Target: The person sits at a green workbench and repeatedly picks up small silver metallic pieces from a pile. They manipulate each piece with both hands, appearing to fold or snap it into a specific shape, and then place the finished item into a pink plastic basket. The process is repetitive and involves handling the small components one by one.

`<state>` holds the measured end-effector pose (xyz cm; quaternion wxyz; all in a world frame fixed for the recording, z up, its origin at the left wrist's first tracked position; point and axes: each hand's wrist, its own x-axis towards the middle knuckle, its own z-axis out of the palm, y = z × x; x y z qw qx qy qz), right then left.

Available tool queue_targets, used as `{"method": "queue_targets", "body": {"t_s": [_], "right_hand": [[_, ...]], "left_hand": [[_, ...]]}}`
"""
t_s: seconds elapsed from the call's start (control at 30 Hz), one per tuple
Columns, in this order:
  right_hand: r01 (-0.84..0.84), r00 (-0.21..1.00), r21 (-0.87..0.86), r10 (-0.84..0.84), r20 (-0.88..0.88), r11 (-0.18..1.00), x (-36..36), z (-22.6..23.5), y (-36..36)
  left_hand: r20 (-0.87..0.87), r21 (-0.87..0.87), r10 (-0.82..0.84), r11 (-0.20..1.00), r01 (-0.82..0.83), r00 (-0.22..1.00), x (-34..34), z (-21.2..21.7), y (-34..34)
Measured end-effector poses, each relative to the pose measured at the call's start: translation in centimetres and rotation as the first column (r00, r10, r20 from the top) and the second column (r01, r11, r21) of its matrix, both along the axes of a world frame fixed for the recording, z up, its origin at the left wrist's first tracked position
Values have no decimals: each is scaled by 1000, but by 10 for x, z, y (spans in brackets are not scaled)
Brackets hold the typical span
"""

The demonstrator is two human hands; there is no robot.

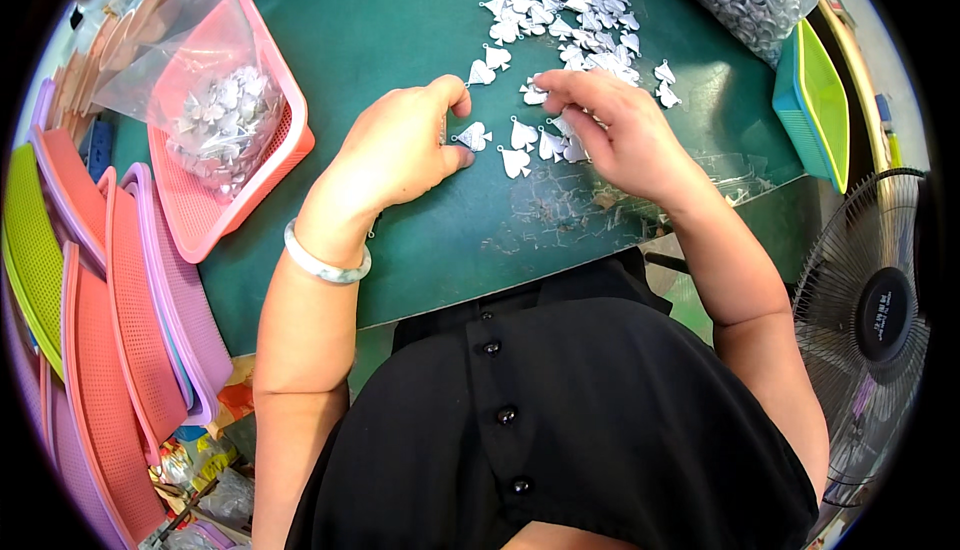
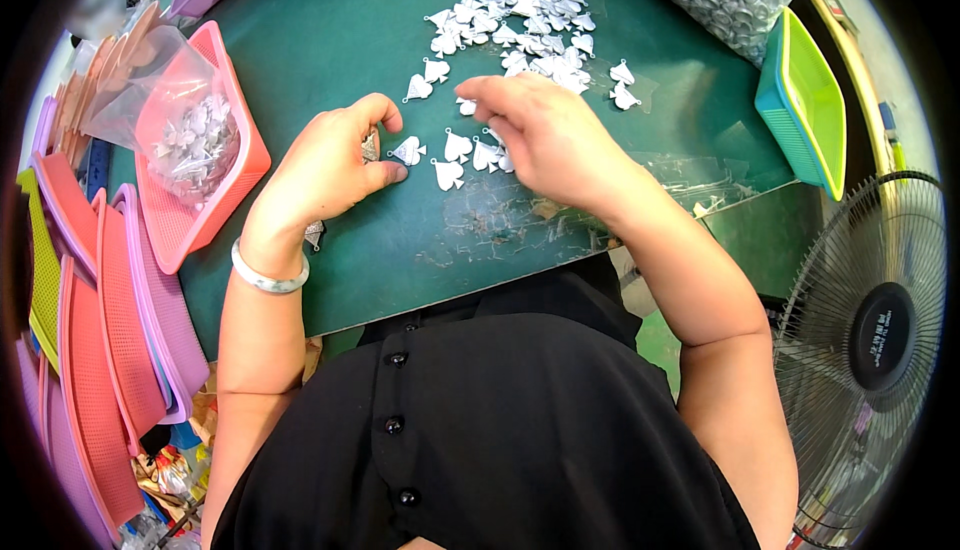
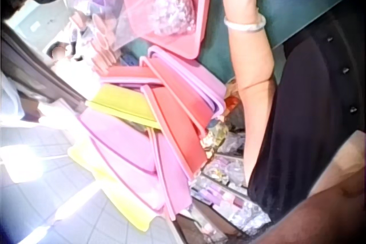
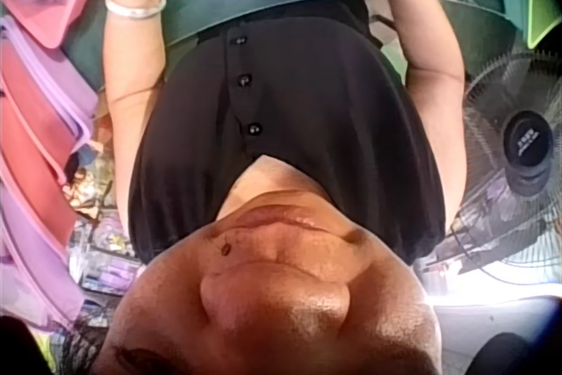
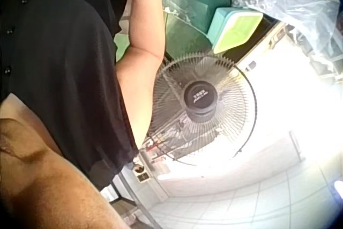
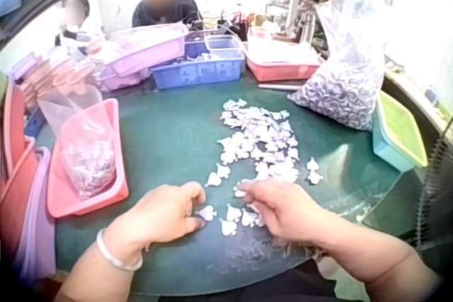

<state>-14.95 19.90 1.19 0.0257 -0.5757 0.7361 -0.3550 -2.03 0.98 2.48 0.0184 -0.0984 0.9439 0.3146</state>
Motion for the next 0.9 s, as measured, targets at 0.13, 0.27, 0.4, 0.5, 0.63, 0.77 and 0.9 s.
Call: {"method": "queue_targets", "body": {"t_s": [0.13, 0.27, 0.4, 0.5, 0.63, 0.77, 0.9], "right_hand": [[26, 999, 51, -28, 35, 998, -1, 0, 8], [8, 999, 77, -11, 41, 997, 6, 3, 7], [40, 999, 44, -39, -23, 998, 1, 4, 9], [84, 996, 56, -84, -16, 995, -4, 5, 17], [56, 998, 92, -55, -15, 994, -4, 3, 19], [42, 997, 119, -33, -75, 992, -5, 1, 16], [2, 995, 139, 11, -94, 990, -3, 2, 17]], "left_hand": [[-37, -8, -10, 1000, 9, 999, 0, -8, 2], [22, 1, 32, 999, -32, 999, -3, -5, 5], [39, 64, 70, 995, -73, 997, -3, -7, 5], [63, 129, 74, 988, -82, 995, -5, -11, 3], [80, 138, 64, 988, -75, 995, -5, -10, 0], [109, 176, 80, 979, -98, 991, -5, -9, 0], [92, 205, 64, 975, -82, 994, -4, -10, -1]]}}
